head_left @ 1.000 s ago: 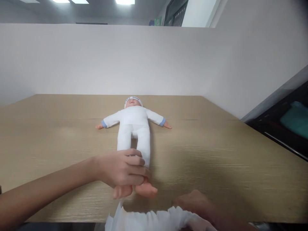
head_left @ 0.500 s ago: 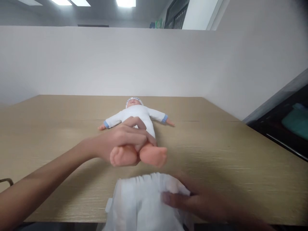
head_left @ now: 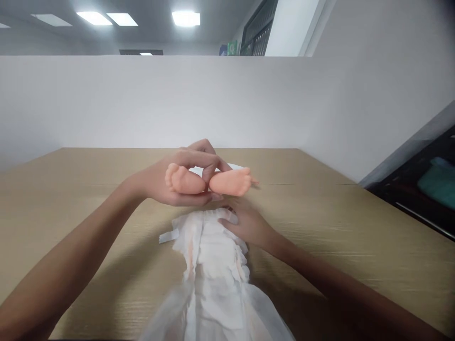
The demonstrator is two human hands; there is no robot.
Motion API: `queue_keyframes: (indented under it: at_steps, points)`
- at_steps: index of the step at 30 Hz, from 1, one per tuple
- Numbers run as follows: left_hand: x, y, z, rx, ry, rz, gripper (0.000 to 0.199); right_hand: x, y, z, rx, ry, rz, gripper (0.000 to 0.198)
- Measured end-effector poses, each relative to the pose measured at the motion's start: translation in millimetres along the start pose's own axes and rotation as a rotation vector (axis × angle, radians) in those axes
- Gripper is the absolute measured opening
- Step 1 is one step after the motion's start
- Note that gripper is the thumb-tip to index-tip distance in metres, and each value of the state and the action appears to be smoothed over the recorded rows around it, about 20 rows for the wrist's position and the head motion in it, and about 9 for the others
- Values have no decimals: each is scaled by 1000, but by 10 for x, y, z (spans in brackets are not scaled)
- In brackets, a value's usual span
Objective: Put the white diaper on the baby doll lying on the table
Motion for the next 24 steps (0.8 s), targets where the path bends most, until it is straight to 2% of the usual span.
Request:
queue_keyframes:
  at_steps: [2,4,7,8,11,13,15,18,21,24]
  points:
    - [-12,-14,10,-13,3,-16,34,121,-170,33,97,59,14,41]
    - [-25,-33,19,-27,-4,-38,33,330,-445,5,252,77,134,40]
    - [-45,-53,38,-54,-18,-58,34,660,-801,-167,304,-35,372,32]
    - [-49,-55,45,-65,-19,-62,34,731,-850,-229,318,-74,409,33]
    - [-46,-52,54,-84,-24,-62,35,745,-732,-357,342,-218,317,57]
    - [-34,-59,45,-91,-30,-37,34,651,-537,-389,302,-321,250,64]
    - [-19,-69,29,-93,-31,-13,33,533,-352,-390,224,-393,243,66]
    - [-7,-68,2,-79,-32,-13,32,366,-202,-360,143,-403,327,64]
    - [-18,-50,-13,-80,-7,3,32,228,-198,-315,132,-401,388,58]
    - [-37,-22,-27,-84,23,22,34,115,-226,-245,161,-396,371,41]
Point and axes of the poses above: each hand's wrist, its own x-axis away from the middle knuckle, its own z-axis out of the back of the hand, y = z × x, the point moved 4 cm from there along -x, towards the middle knuckle, and after that the axes turned 8 degrees about -y, right-handed, at the moved point
